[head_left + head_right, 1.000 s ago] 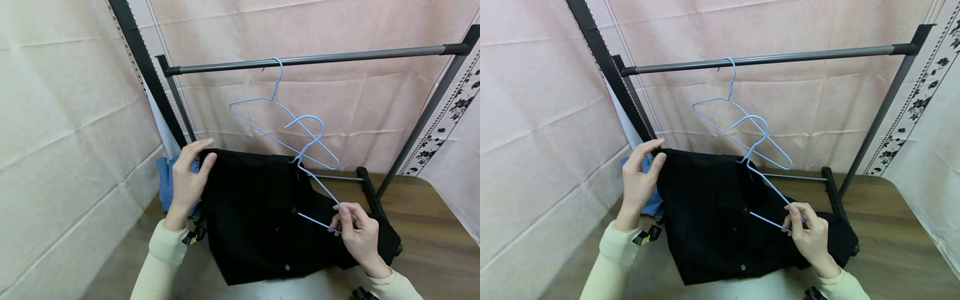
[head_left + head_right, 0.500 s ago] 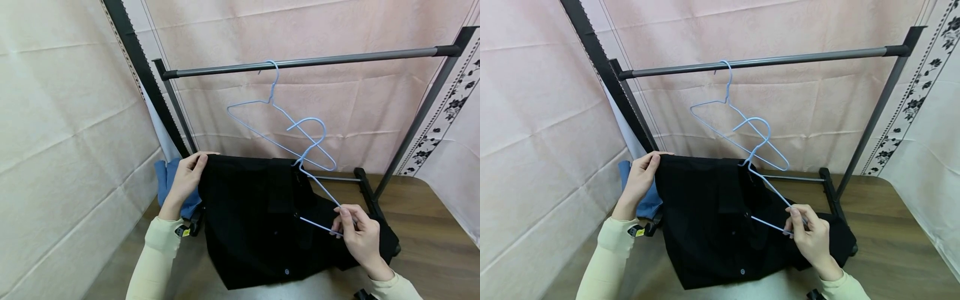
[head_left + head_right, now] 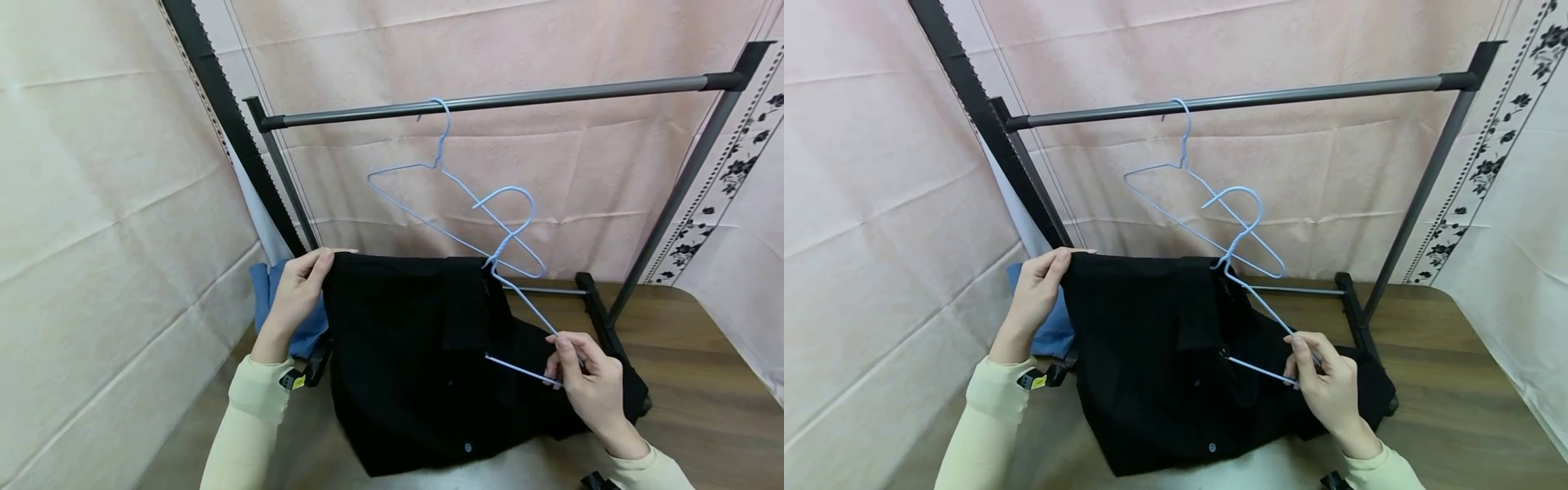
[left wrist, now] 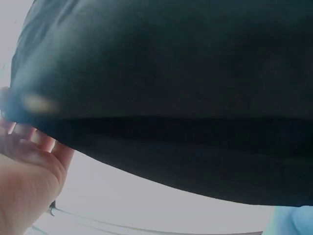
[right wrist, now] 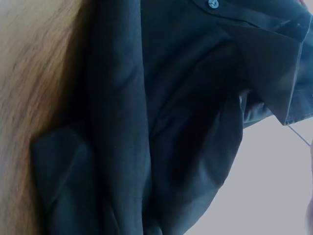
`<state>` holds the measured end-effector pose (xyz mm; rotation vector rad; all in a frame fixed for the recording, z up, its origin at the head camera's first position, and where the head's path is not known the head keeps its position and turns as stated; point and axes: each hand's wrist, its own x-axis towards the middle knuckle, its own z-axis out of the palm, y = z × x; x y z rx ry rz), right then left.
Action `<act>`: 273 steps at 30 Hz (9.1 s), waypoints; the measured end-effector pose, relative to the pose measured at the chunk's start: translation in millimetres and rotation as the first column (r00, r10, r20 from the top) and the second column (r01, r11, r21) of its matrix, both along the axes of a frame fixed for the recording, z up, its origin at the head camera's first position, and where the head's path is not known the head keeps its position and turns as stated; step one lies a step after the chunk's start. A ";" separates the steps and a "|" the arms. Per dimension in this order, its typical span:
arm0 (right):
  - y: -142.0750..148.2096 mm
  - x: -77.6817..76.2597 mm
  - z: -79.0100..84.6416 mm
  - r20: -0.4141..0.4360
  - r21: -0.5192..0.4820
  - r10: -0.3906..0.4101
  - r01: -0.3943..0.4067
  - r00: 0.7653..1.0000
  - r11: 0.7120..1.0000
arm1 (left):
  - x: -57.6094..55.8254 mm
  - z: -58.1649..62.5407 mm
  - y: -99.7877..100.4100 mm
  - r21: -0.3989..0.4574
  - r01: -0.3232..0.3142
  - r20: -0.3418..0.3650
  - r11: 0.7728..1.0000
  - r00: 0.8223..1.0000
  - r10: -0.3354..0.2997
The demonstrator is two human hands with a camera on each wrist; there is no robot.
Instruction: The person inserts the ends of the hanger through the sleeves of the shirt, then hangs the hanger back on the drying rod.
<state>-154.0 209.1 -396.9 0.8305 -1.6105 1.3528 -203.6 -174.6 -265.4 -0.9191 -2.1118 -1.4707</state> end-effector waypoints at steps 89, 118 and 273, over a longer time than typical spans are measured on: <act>-27.1 -26.1 -40.2 0.672 0.021 0.442 -0.613 0.593 0.790 | -8.3 -20.2 57.4 -0.170 -0.289 -0.471 0.942 0.864 0.179; -8.0 -26.5 17.7 0.718 0.120 0.136 -0.314 0.683 0.942 | -21.0 -29.0 30.7 -0.131 -0.462 -0.413 0.877 0.830 0.375; -34.4 -7.3 53.1 -0.080 0.565 -0.147 0.167 0.986 0.808 | 9.6 -55.9 88.7 -0.069 -0.196 -0.468 0.978 0.872 0.142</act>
